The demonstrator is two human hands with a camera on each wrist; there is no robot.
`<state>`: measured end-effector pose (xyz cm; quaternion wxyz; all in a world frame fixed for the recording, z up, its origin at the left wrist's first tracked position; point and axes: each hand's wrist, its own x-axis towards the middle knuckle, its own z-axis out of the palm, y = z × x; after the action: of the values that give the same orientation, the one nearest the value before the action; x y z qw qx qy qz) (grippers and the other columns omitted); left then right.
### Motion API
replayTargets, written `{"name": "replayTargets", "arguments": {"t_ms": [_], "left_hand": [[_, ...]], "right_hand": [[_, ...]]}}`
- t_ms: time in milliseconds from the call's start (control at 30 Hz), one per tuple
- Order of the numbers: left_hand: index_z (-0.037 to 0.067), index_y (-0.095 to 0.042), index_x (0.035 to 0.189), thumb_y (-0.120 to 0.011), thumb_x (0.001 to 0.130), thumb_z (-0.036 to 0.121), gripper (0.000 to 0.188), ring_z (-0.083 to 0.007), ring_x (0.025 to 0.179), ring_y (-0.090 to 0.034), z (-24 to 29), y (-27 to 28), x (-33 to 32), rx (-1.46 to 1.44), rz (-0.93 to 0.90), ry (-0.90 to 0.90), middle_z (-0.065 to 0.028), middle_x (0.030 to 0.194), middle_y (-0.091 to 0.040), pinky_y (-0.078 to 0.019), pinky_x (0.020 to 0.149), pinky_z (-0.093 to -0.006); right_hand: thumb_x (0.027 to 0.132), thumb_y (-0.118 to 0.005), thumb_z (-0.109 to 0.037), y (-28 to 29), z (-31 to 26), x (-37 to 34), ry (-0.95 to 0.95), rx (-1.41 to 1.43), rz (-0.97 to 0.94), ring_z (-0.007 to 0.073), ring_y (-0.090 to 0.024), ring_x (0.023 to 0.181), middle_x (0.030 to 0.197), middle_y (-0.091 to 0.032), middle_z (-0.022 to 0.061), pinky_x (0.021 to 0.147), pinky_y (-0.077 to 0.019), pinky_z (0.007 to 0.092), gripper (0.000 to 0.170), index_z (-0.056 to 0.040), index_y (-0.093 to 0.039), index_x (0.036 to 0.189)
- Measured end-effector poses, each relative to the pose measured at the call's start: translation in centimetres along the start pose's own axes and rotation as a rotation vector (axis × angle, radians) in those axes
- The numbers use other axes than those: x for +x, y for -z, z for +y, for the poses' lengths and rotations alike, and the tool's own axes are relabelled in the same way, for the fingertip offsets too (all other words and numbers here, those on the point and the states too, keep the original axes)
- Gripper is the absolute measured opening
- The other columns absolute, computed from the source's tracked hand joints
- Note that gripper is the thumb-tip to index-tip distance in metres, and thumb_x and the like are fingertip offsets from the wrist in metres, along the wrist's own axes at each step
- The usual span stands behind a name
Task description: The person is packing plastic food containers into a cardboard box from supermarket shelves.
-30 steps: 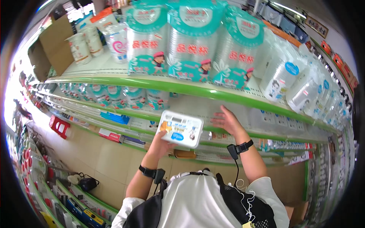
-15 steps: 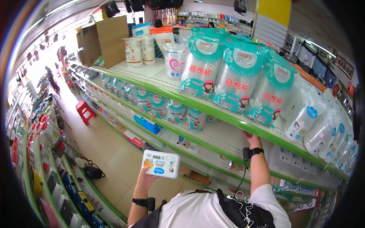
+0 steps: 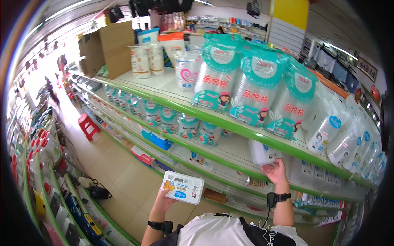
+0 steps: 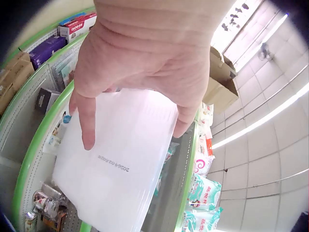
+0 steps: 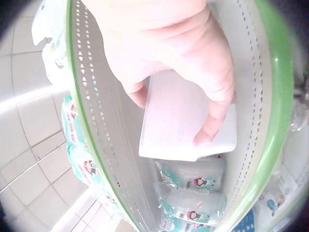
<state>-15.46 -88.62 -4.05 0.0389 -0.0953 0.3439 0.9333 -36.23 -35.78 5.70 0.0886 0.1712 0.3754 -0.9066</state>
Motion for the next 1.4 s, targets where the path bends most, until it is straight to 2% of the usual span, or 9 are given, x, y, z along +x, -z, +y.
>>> {"name": "replayTargets", "arguments": {"t_ms": [100, 200, 367, 467, 600, 667, 900, 1200, 1400], "left_hand": [[0.005, -0.035, 0.153, -0.06, 0.094, 0.035, 0.07, -0.0362, 0.127, -0.06, -0.8, -1.0, 2.7, 0.027, -0.005, 0.031, -0.0183, 0.146, -0.053, -0.0545, 0.099, -0.0544], [0.006, -0.034, 0.153, -0.063, 0.093, 0.035, 0.072, -0.0337, 0.126, -0.061, -1.1, -2.9, 7.2, 0.014, -0.063, 0.125, -0.0172, 0.144, -0.055, -0.0547, 0.098, -0.0512], [0.006, -0.036, 0.152, -0.061, 0.095, 0.037, 0.071, -0.0354, 0.128, -0.058, -4.4, -7.8, 12.9, 0.046, -0.236, 0.265, -0.0177, 0.145, -0.054, -0.0506, 0.102, -0.0543], [0.006, -0.036, 0.152, -0.062, 0.094, 0.037, 0.071, -0.035, 0.128, -0.057, -7.3, -12.8, 14.4, 0.101, -0.342, 0.352, -0.0172, 0.145, -0.054, -0.0491, 0.103, -0.0537], [0.005, -0.036, 0.152, -0.062, 0.094, 0.036, 0.07, -0.034, 0.129, -0.057, -12.5, -19.9, 13.9, 0.208, -0.476, 0.505, -0.0168, 0.146, -0.053, -0.0494, 0.103, -0.0524], [0.005, -0.036, 0.152, -0.06, 0.096, 0.036, 0.069, -0.0335, 0.13, -0.056, -15.7, -22.0, 13.9, 0.243, -0.53, 0.571, -0.017, 0.146, -0.052, -0.0497, 0.103, -0.052], [0.002, -0.036, 0.15, -0.06, 0.097, 0.037, 0.068, -0.0339, 0.127, -0.059, -25.8, -30.2, 6.9, 0.347, -0.667, 0.695, -0.018, 0.145, -0.053, -0.0528, 0.103, -0.0499], [0.003, -0.038, 0.151, -0.058, 0.1, 0.033, 0.062, -0.0313, 0.128, -0.058, -41.7, -39.8, -8.0, 0.341, -0.901, 0.934, -0.0156, 0.144, -0.055, -0.0511, 0.103, -0.0492], [0.006, -0.037, 0.153, -0.059, 0.098, 0.039, 0.068, -0.0302, 0.127, -0.059, -49.2, -47.1, -18.3, 0.529, -1.067, 1.046, -0.0145, 0.145, -0.055, -0.0519, 0.103, -0.0466]], "right_hand": [[0.087, -0.064, -0.033, 1.1, 0.3, -6.9, -0.049, -0.162, -0.167, 0.038, -0.063, 0.117, 0.135, -0.061, 0.0145, 0.091, -0.0562, 0.06, 0.061, -0.0061, -0.051, 0.141], [0.089, -0.061, -0.031, 4.1, 0.1, -9.9, -0.048, -0.213, -0.145, 0.0388, -0.065, 0.115, 0.137, -0.061, 0.0163, 0.083, -0.0591, 0.0571, 0.063, -0.0045, -0.047, 0.144], [0.086, -0.061, -0.016, 10.9, 0.5, -16.6, -0.023, -0.326, 0.0, 0.0257, -0.064, 0.12, 0.138, -0.061, 0.0132, 0.104, -0.0516, 0.0431, 0.064, -0.0009, -0.045, 0.146], [0.087, -0.06, -0.017, 13.1, 1.0, -20.3, -0.035, -0.381, 0.089, 0.0249, -0.064, 0.119, 0.138, -0.061, 0.0128, 0.103, -0.052, 0.0435, 0.063, -0.0008, -0.045, 0.147], [0.09, -0.06, -0.025, 14.0, 1.5, -24.9, -0.049, -0.549, 0.138, 0.0193, -0.065, 0.114, 0.133, -0.061, 0.0095, 0.081, -0.0617, 0.0375, 0.065, -0.0059, -0.042, 0.15], [0.091, -0.06, -0.027, 16.6, 1.6, -27.4, -0.016, -0.532, 0.217, 0.0193, -0.064, 0.117, 0.136, -0.058, 0.0098, 0.079, -0.062, 0.0367, 0.067, -0.0073, -0.039, 0.152], [0.093, -0.063, -0.035, 23.3, 0.7, -41.1, 0.126, -0.449, 0.339, 0.0183, -0.062, 0.119, 0.136, -0.057, 0.0086, 0.082, -0.06, 0.0328, 0.07, -0.0087, -0.038, 0.153], [0.095, -0.061, -0.039, 36.6, 2.7, -61.4, 0.273, -0.352, 0.603, 0.0132, -0.057, 0.118, 0.134, -0.058, 0.004, 0.082, -0.0541, 0.0289, 0.068, -0.0111, -0.039, 0.153], [0.095, -0.06, -0.041, 40.8, 5.6, -73.9, 0.319, -0.257, 0.771, 0.0128, -0.06, 0.113, 0.132, -0.059, 0.0042, 0.078, -0.0543, 0.0282, 0.068, -0.0112, -0.039, 0.152]]}}
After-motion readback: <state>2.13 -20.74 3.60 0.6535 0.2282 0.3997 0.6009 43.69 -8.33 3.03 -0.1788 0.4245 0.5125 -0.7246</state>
